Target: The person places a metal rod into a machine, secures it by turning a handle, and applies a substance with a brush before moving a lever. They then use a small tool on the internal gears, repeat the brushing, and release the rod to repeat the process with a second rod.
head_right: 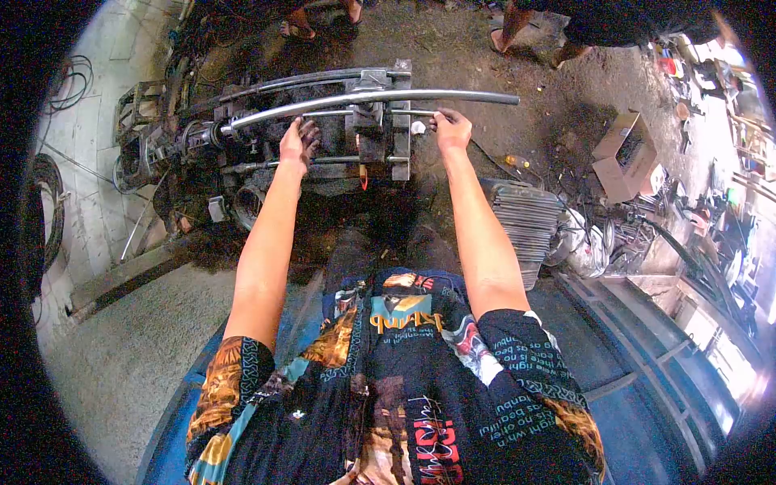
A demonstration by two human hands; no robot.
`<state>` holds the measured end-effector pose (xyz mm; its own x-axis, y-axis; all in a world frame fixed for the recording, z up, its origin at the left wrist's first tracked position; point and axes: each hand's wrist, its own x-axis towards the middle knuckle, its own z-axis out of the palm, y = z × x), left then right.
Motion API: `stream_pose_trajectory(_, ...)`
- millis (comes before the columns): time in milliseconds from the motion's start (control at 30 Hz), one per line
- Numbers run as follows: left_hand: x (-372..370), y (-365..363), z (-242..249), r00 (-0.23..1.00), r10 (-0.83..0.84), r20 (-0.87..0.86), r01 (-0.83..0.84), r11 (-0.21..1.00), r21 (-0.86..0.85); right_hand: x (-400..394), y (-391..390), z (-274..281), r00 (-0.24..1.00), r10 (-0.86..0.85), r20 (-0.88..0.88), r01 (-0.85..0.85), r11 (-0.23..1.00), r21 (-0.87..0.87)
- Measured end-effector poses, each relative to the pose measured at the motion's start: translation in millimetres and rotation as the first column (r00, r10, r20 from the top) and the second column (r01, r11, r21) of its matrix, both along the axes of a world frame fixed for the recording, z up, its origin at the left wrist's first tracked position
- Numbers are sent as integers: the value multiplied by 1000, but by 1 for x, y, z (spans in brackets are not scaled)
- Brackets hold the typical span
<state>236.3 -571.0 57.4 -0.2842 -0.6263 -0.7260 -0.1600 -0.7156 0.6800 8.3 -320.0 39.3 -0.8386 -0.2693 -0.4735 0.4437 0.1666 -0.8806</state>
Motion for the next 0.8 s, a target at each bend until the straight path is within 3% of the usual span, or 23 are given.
stream_pose_trajectory(200, -2, 3, 9, 997, 76, 12, -76, 997, -5, -1, 0, -3, 998, -12, 66, 13, 1000, -14)
stream_pose_trajectory(500, -4, 2, 11, 999, 54, -5, -55, 998, -16, 2, 2, 9, 996, 24, 85, -25, 1000, 10)
stream_pose_trajectory(533, -5, 2, 11, 998, 55, -6, -55, 998, -16, 5, 4, 15, 984, 97, -148, -46, 949, 312)
stream_pose_trajectory(567, -5, 2, 11, 998, 62, 13, -61, 998, -15, 8, 6, 22, 912, 230, -341, 12, 814, 581)
stream_pose_trajectory(600, -4, 1, 12, 997, 70, 33, -69, 997, -15, 14, 9, 38, 911, 231, -342, 10, 816, 578)
stream_pose_trajectory(667, 1, 3, 15, 995, 13, 102, -3, 995, -101, 29, 15, 98, 700, 627, -341, -96, 556, 825)
stream_pose_trajectory(733, 7, 10, 25, 991, 22, 130, 2, 984, -177, 36, 9, 193, 560, 826, 71, -652, 386, 653)
stream_pose_trajectory(767, 12, 13, 31, 986, -32, 163, 74, 963, -258, 38, 6, 213, 560, 826, 63, -648, 390, 654)
stream_pose_trajectory(800, 14, 16, 34, 977, -85, 196, 148, 930, -337, 40, 2, 230, 501, 833, -234, -658, 543, 522)
